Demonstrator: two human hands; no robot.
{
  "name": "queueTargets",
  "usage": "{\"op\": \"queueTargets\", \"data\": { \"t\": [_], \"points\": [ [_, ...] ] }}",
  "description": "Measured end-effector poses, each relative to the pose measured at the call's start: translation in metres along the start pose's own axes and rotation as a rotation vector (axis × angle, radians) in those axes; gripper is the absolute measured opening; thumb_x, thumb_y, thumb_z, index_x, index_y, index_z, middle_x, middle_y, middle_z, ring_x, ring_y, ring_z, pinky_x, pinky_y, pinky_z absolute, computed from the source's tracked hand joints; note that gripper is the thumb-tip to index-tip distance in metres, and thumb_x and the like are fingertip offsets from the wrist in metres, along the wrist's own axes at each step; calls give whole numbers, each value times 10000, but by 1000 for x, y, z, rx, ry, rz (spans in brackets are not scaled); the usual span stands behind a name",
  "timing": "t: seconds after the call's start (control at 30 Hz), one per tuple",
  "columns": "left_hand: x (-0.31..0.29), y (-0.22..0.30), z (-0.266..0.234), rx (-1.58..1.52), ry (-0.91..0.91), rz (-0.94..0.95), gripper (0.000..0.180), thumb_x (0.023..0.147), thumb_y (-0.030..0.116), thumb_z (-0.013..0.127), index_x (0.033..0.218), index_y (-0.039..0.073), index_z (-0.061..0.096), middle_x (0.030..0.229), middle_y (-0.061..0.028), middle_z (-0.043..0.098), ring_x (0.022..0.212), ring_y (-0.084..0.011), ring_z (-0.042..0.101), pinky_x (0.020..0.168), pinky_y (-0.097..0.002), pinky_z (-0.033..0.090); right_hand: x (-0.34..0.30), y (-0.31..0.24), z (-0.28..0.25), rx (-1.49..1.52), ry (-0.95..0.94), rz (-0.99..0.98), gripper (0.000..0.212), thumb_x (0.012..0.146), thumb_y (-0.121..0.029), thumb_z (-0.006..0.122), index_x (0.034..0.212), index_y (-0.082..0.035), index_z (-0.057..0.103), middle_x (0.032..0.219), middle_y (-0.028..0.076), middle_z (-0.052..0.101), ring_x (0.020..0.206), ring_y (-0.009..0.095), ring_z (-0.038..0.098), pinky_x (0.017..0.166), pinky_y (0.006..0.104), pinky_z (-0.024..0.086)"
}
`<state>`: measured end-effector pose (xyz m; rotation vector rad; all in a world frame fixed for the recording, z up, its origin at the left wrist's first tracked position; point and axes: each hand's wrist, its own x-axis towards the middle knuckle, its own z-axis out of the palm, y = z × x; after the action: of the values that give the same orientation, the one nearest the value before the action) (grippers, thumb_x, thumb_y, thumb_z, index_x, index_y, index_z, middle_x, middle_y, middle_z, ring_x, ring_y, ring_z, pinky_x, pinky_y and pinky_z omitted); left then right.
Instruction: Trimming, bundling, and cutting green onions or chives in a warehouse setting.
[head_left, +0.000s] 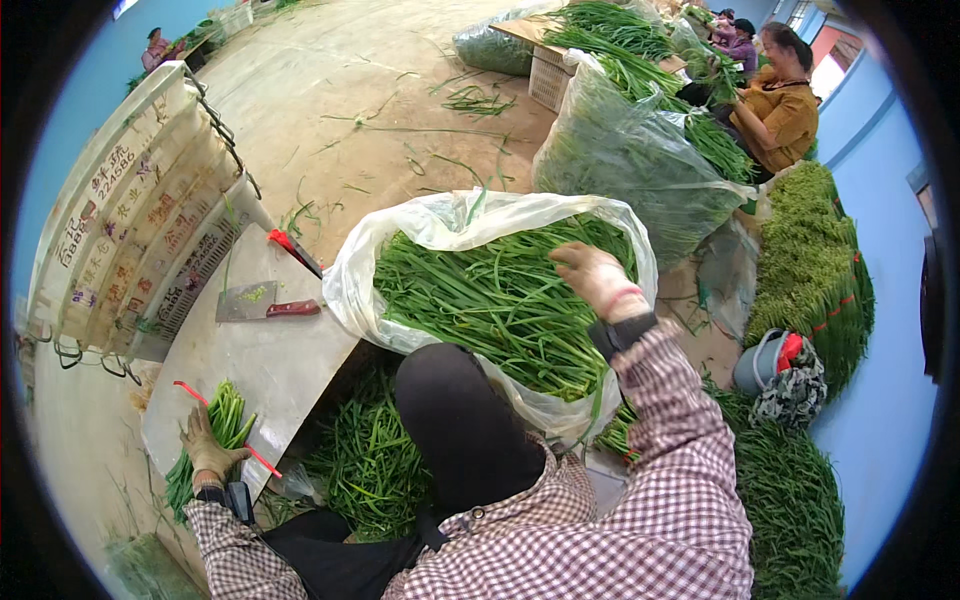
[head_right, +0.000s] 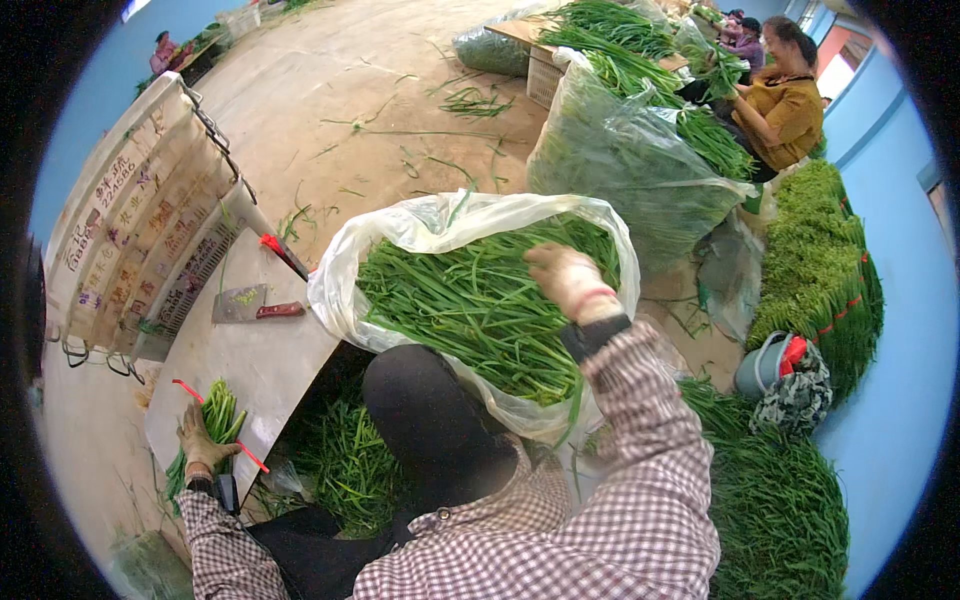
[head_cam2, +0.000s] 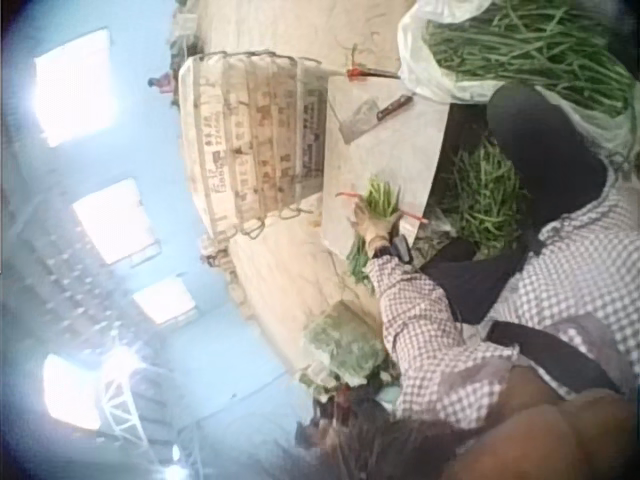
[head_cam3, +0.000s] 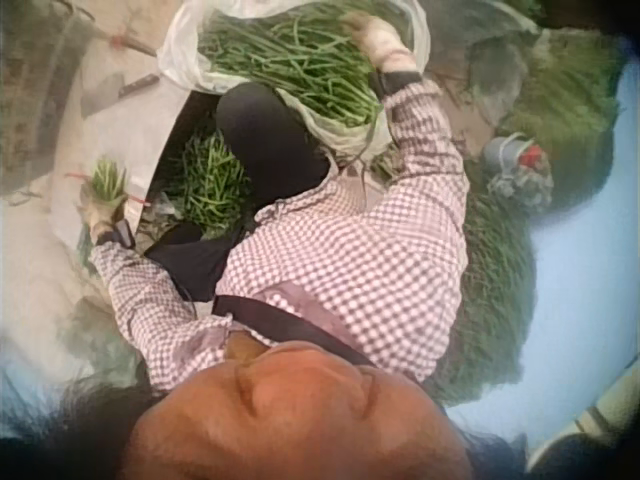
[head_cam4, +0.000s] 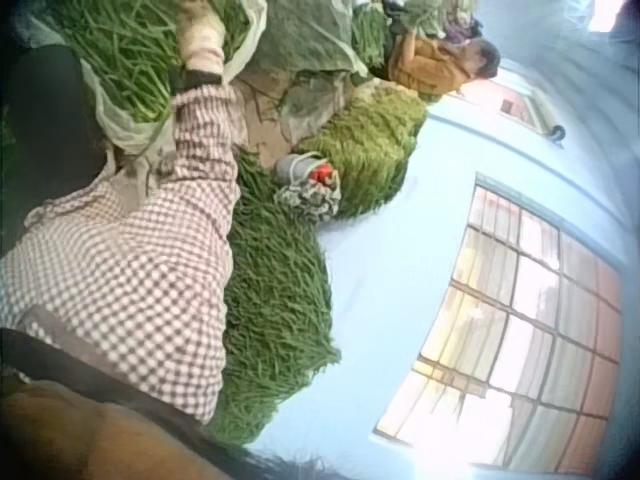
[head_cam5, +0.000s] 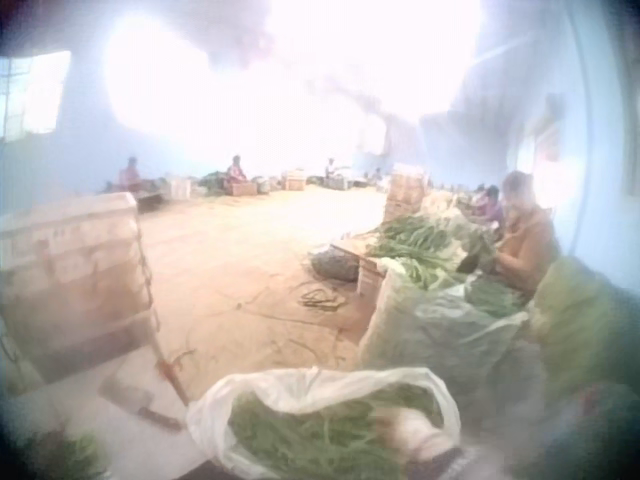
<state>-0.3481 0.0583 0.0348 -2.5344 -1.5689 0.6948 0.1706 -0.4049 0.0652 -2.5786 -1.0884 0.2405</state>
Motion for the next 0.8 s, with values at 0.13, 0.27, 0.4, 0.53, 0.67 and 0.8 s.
{"op": "queueTargets", "data": {
  "t": [0.13,0.27,0.4,0.53,0.67,0.8],
  "points": [
    [-16,32,-33,-43,135,26,1310,505,442,884,1530,179,113,1541,-147,236,1434,-293,202,1177,-485,128,90,-3,37,-11,-335,77,340,857,-228,604,1177,-126,655,1214,121,631,1137,290,577,974,380,445],
    [-26,96,-75,-281,489,409,1091,527,290,884,1455,126,334,1437,-150,400,1356,-319,337,1141,-452,240,198,-22,6,-28,-236,314,489,882,-293,632,1314,-87,537,1354,135,535,1267,275,487,1065,377,382],
    [-69,214,-151,-596,427,866,819,594,132,833,1332,83,480,1282,-145,550,1227,-343,473,1084,-421,343,217,19,-25,-5,-28,-42,597,860,-333,640,1371,-68,483,1373,181,502,1272,324,459,1066,357,358],
    [-106,281,-170,-669,75,1040,520,706,217,785,1173,58,619,1091,-156,649,1048,-330,594,990,-419,423,141,-12,-76,51,37,-40,306,917,-317,586,1090,-78,668,935,139,699,821,259,661,745,361,497],
    [-166,372,-162,-165,-192,1427,310,699,168,731,985,55,699,918,-126,705,927,-324,669,799,-419,526,5,-27,-72,286,-272,137,316,877,-281,693,1103,-61,685,989,120,711,898,183,675,809,301,527],
    [-227,450,-86,344,-58,1360,223,816,208,655,1004,111,728,987,-60,726,918,-228,699,734,-367,525,-102,-15,-14,-113,-319,61,597,830,-374,690,1329,-92,523,1336,140,544,1187,297,554,996,382,446]
  ]
}}
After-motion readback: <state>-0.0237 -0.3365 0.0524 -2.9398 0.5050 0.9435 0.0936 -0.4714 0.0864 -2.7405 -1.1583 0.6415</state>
